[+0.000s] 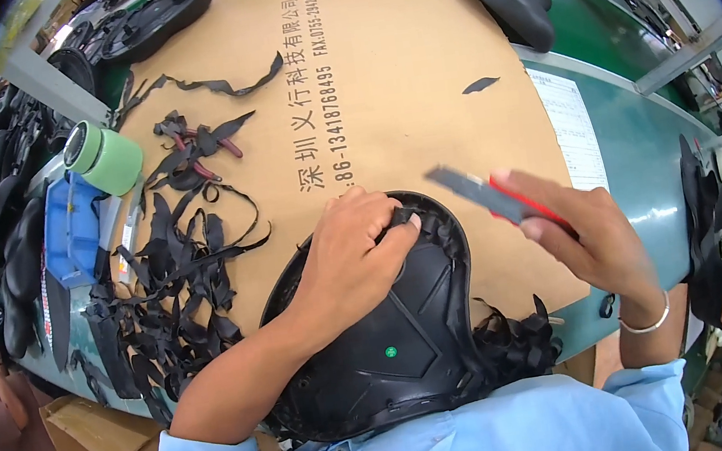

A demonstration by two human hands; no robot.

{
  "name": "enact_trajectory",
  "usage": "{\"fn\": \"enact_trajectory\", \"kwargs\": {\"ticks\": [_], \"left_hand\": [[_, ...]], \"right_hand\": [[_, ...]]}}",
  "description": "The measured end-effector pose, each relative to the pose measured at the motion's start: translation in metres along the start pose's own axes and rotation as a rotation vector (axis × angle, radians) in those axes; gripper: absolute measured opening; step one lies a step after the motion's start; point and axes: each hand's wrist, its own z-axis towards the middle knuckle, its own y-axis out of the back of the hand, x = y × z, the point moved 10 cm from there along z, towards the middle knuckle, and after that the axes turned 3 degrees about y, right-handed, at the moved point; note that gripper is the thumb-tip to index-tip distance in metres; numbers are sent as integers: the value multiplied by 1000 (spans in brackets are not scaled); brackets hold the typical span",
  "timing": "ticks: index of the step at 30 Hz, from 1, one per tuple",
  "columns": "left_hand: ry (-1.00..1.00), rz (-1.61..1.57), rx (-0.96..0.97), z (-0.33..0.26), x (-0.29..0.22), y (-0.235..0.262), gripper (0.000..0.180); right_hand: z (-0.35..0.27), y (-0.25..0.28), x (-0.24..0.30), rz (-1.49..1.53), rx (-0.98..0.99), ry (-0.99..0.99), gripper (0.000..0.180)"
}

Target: The worker uses a utility knife to trim excess material from the edges of bicycle seats on a production line.

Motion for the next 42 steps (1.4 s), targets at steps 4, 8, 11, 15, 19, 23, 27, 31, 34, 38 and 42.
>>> {"fn": "enact_trajectory", "kwargs": {"ticks": [4, 8, 11, 15, 19, 23, 27, 31, 34, 38, 42], "left_hand": [[-9, -16, 8, -2, -1, -10, 25], [280, -436, 11, -7, 20, -3, 28], [401, -935, -24, -3, 39, -1, 31], [301, -1265, -133, -2, 39, 12, 35], [466, -1583, -508, -18, 64, 51, 39], [-182, -1196, -327, -30, -7, 101, 29], [-79, 584, -696, -59, 21, 134, 36], [581, 549, 123, -55, 74, 73, 52], [297, 96, 241, -44, 60, 27, 61], [437, -661, 35, 6, 98, 41, 56], [514, -922, -458, 84, 124, 147, 50]], "right_hand": [[5, -29, 17, -450, 336, 112, 52], [-11, -41, 25, -669, 387, 104, 59], [-35, -44, 34, -662, 396, -40, 60], [-62, -46, 33, -373, 228, -211, 63], [-80, -61, 39, -167, 269, -248, 62], [-92, -60, 13, 48, 96, -394, 60], [-70, -58, -10, 417, -271, -443, 68], [-45, -101, -51, 717, -211, -464, 74], [-29, -62, -44, 619, -294, -398, 70], [-24, 16, -62, 728, -700, -285, 49], [-38, 45, -93, 644, -792, -266, 43]]}}
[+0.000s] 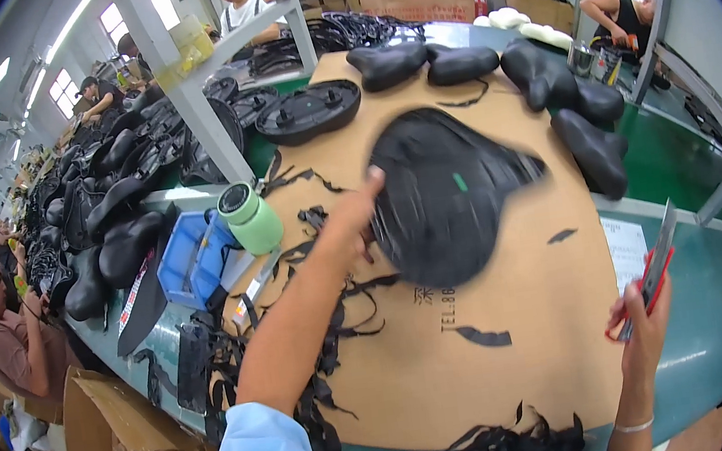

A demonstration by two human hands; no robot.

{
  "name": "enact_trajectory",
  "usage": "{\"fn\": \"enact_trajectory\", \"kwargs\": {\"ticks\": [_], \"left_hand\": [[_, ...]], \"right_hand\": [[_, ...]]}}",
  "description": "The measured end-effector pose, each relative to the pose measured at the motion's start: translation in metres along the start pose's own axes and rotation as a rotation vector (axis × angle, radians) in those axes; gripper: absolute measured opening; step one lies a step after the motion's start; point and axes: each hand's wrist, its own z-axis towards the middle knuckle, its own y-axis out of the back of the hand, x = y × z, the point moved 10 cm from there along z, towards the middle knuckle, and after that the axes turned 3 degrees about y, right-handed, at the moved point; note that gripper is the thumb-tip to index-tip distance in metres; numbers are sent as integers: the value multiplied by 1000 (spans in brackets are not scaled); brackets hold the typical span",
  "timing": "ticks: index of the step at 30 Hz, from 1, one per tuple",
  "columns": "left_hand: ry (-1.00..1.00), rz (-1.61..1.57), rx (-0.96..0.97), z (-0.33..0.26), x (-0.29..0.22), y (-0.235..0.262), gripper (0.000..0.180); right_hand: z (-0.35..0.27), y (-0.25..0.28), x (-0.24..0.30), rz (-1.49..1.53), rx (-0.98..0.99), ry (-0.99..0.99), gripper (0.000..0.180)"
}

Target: The worker uses a utility knife to trim excess material from the edges of bicycle seats on a production line.

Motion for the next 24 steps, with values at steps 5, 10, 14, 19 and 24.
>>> {"fn": "enact_trajectory", "kwargs": {"ticks": [5, 10, 14, 19, 24], "left_hand": [[-390, -222, -252, 77, -93, 77, 46], [-411, 137, -85, 79, -41, 5, 36], [-471, 627, 74, 47, 33, -61, 23], [-853, 1039, 101, -13, 70, -115, 13], [-984, 1080, 68, -23, 67, -123, 11]], "right_hand": [[-17, 22, -28, -134, -114, -82, 44], [12, 31, -62, -250, -48, -139, 55], [104, 27, -132, 35, -2, -167, 56], [200, -18, -158, 627, 53, -297, 53], [244, 4, -182, 650, -259, -224, 52]]}}
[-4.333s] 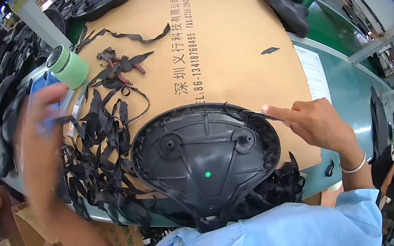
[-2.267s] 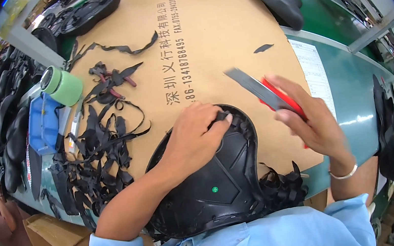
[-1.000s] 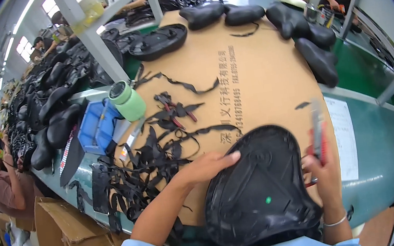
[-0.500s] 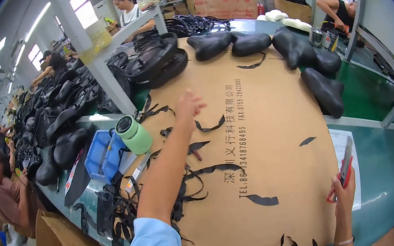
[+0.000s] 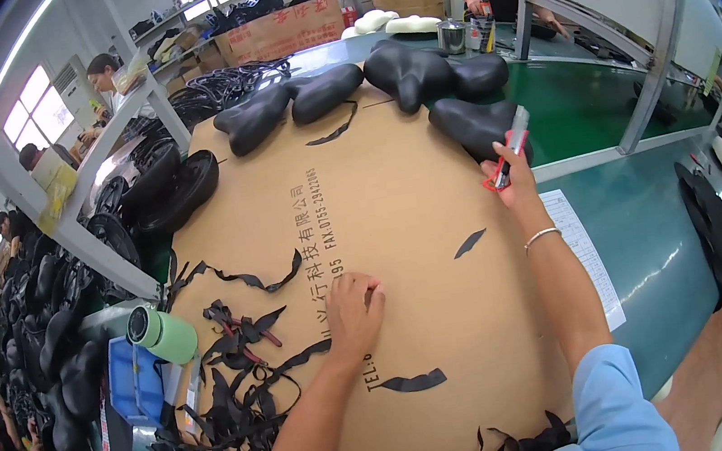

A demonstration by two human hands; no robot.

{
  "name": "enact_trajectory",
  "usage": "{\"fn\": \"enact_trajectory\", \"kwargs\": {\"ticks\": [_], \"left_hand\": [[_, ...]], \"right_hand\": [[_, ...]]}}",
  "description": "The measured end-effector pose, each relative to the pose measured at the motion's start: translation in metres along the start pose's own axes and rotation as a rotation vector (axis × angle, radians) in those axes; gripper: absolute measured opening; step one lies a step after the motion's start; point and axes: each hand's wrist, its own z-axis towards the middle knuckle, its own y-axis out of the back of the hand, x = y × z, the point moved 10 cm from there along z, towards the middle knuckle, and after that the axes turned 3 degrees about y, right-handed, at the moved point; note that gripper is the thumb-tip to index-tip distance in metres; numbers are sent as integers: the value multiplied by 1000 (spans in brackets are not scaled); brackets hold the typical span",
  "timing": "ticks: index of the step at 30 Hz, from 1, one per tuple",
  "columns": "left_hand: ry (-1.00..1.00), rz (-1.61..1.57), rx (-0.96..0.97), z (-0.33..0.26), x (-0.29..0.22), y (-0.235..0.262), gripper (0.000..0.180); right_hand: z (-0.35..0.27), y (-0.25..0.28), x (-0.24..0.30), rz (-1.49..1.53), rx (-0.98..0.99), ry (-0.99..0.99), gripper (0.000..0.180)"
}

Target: The worker uses a utility knife to trim excess material from the edges of bicycle seats on a production line.

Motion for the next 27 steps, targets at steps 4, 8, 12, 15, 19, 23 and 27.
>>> {"fn": "enact_trajectory", "kwargs": {"ticks": [4, 8, 12, 15, 19, 23, 27], "left_hand": [[-22, -29, -31, -1, 0, 5, 10], [-13, -23, -68, -4, 9, 9, 12], [241, -367, -136, -5, 23, 22, 21], [233, -526, -173, -21, 33, 35, 29], [468, -1331, -117, -39, 2, 43, 54], [748, -1618, 145, -96, -41, 91, 61], [1033, -1397, -12, -169, 17, 122, 42]], "right_hand": [[-27, 14, 33, 194, -186, 226, 50], [-95, 19, 78, 77, -19, 216, 40], [-199, -40, 117, -290, 200, 134, 34], [-280, -114, 105, -779, 664, 193, 32], [-420, -167, 77, -1213, 1427, 690, 34], [-477, -134, 21, -1025, 1791, 561, 41], [-432, -109, 34, -846, 1342, 299, 30]]}}
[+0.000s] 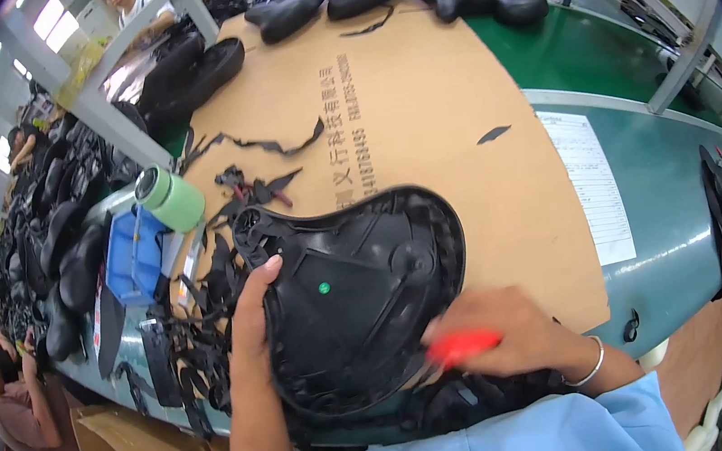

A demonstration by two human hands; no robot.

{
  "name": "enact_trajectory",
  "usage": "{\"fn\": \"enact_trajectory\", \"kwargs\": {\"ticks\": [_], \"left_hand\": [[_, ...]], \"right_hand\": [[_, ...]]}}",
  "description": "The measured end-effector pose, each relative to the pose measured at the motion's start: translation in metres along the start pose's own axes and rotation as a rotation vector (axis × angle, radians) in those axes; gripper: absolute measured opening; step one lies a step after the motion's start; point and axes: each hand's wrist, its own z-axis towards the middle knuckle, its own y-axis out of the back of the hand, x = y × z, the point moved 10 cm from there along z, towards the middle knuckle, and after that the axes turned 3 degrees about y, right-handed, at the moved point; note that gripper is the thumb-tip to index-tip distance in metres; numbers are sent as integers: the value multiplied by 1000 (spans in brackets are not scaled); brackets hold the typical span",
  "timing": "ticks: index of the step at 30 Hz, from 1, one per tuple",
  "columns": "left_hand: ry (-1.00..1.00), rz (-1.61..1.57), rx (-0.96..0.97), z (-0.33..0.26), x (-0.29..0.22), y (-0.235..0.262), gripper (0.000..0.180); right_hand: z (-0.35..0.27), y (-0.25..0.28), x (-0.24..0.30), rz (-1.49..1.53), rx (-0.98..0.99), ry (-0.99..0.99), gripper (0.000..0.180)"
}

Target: The worker uses a utility knife to trim excess material from the edges of bicycle seats on a production line.

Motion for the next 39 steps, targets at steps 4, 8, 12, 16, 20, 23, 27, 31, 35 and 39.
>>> {"fn": "enact_trajectory", "kwargs": {"ticks": [4, 8, 12, 16, 20, 23, 27, 31, 35, 39], "left_hand": [[110, 433, -125, -14, -1, 23, 36], [-826, 1738, -342, -34, -62, -36, 28], [-872, 1695, -22, -59, -10, -136, 20], [-890, 1922, -22, -65, 43, -166, 27], [-803, 1935, -105, -52, 61, -152, 22], [-744, 1873, -115, -49, 69, -144, 18], [-775, 1525, -166, -55, 62, -130, 15], [-715, 1378, -151, -52, 61, -122, 16], [-694, 1293, -184, -50, 57, -115, 20], [-691, 1057, -185, -55, 49, -105, 24]], "right_hand": [[-39, 30, -71, 355, -495, -662, 37], [-44, 0, -77, 503, -392, -739, 35], [-52, -1, -84, 583, -423, -748, 37], [-60, 13, -76, 536, -509, -693, 37], [-66, 37, -43, 73, -365, -449, 40], [-67, 46, -15, -236, -323, -281, 44], [-66, 41, -10, -310, -163, -281, 48], [-39, 23, -4, -509, 62, -250, 58], [-45, 7, 3, -742, 195, -314, 62], [-71, 12, 12, -706, 267, -423, 64]]}}
